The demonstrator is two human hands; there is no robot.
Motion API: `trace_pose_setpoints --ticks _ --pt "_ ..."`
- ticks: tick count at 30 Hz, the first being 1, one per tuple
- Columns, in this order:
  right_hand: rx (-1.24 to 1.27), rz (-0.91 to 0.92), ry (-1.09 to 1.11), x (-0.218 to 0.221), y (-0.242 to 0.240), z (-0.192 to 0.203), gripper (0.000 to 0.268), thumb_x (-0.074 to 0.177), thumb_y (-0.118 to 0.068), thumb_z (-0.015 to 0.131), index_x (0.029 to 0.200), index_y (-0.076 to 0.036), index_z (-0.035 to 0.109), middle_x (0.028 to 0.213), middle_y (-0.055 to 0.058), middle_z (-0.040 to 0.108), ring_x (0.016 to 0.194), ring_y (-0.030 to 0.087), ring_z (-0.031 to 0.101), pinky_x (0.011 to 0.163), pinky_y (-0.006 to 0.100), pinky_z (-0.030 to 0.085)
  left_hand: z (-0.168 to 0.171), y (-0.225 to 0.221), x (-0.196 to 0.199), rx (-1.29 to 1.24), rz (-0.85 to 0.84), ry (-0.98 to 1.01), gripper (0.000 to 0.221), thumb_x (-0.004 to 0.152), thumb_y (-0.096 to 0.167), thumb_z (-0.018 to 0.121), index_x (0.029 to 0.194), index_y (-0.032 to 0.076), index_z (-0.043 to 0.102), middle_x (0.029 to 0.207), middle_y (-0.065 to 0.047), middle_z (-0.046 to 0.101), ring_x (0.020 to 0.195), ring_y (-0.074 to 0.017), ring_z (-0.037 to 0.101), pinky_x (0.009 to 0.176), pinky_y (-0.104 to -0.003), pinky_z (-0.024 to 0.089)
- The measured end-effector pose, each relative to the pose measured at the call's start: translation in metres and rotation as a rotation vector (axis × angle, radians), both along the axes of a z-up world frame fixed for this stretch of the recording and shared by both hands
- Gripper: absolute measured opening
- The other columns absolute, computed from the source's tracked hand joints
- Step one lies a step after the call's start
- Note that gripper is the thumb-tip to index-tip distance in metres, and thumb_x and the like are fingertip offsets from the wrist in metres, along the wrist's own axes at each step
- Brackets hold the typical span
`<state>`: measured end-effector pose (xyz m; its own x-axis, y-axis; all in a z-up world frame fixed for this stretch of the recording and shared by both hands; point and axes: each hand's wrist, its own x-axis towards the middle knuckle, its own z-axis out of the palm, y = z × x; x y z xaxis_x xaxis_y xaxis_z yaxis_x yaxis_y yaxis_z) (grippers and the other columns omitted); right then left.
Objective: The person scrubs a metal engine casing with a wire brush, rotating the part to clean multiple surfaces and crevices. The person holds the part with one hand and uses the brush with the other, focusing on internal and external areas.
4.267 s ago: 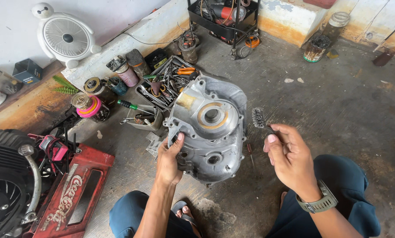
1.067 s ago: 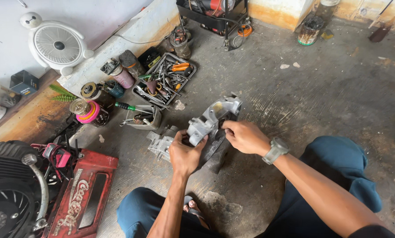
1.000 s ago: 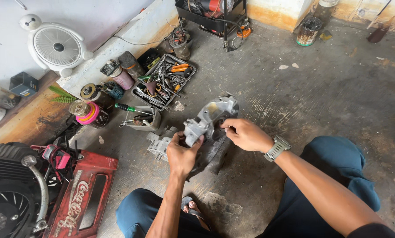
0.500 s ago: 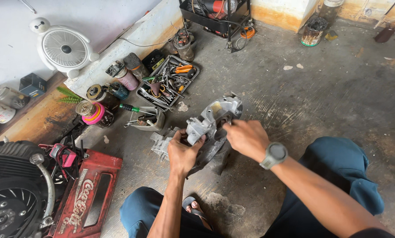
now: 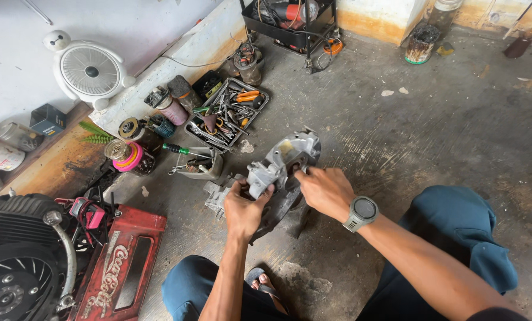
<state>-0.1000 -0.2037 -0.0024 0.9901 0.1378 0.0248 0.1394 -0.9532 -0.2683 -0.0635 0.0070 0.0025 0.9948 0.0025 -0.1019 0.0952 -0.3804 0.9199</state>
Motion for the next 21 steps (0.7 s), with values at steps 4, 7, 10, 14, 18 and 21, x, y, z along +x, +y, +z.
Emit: trace_pose_setpoints --ticks 4,7,10,14,18,21 --pt "0.574 -0.084 0.167 0.004 -0.010 -0.025 0.031 0.096 -0.009 0.052 0.120 0.000 0.070 0.080 0.021 0.075 0.049 0.027 0.068 0.040 0.032 0.046 0.001 -0.001 -0.004 -0.031 -0.005 -0.008 0.049 0.067 0.029 0.094 0.103 0.003 0.073 0.088 -0.016 0.073 0.085 -0.0221 0.067 0.074 -0.034 0.054" --pt "1.468 -0.295 0.288 -0.005 -0.014 -0.005 0.024 0.098 -0.003 0.055 0.118 0.008 0.063 0.058 0.003 0.044 0.038 0.007 0.041 0.026 0.022 0.034 0.009 0.000 -0.009 -0.093 0.008 -0.012 0.044 0.069 0.024 0.092 0.100 0.002 0.071 0.087 -0.011 0.068 0.086 -0.0217 0.062 0.074 -0.033 0.052" --pt "0.910 -0.173 0.213 -0.010 -0.010 0.026 0.025 0.101 -0.005 0.051 0.116 0.004 0.068 0.060 0.011 0.061 0.034 0.009 0.046 0.026 0.023 0.035 0.014 -0.001 -0.007 -0.177 0.010 -0.029 0.037 0.074 0.023 0.089 0.098 0.002 0.071 0.085 -0.011 0.069 0.086 -0.0215 0.061 0.073 -0.032 0.051" --pt "0.224 -0.048 0.029 -0.012 -0.005 -0.012 0.029 0.098 -0.012 0.051 0.125 -0.008 0.063 0.072 0.015 0.069 0.049 0.024 0.065 0.044 0.036 0.051 0.023 -0.003 -0.012 -0.018 -0.042 -0.074 0.045 0.067 0.024 0.094 0.099 0.003 0.072 0.085 -0.015 0.072 0.084 -0.0242 0.069 0.074 -0.035 0.055" --pt "0.810 -0.187 0.256 -0.020 -0.010 0.009 0.027 0.101 -0.016 0.053 0.117 -0.001 0.069 0.072 0.012 0.067 0.062 0.022 0.063 0.061 0.035 0.051 0.009 0.003 -0.008 0.029 -0.070 -0.069 0.047 0.065 0.025 0.095 0.102 0.005 0.073 0.089 -0.015 0.076 0.088 -0.0270 0.073 0.076 -0.037 0.057" --pt "0.559 -0.093 0.117 -0.021 -0.007 0.028 0.025 0.099 -0.011 0.052 0.115 -0.006 0.070 0.077 0.018 0.073 0.053 0.027 0.065 0.056 0.036 0.049 0.007 0.005 -0.005 0.007 -0.046 -0.050 0.043 0.068 0.024 0.093 0.100 0.004 0.073 0.088 -0.015 0.075 0.089 -0.0263 0.072 0.078 -0.038 0.056"
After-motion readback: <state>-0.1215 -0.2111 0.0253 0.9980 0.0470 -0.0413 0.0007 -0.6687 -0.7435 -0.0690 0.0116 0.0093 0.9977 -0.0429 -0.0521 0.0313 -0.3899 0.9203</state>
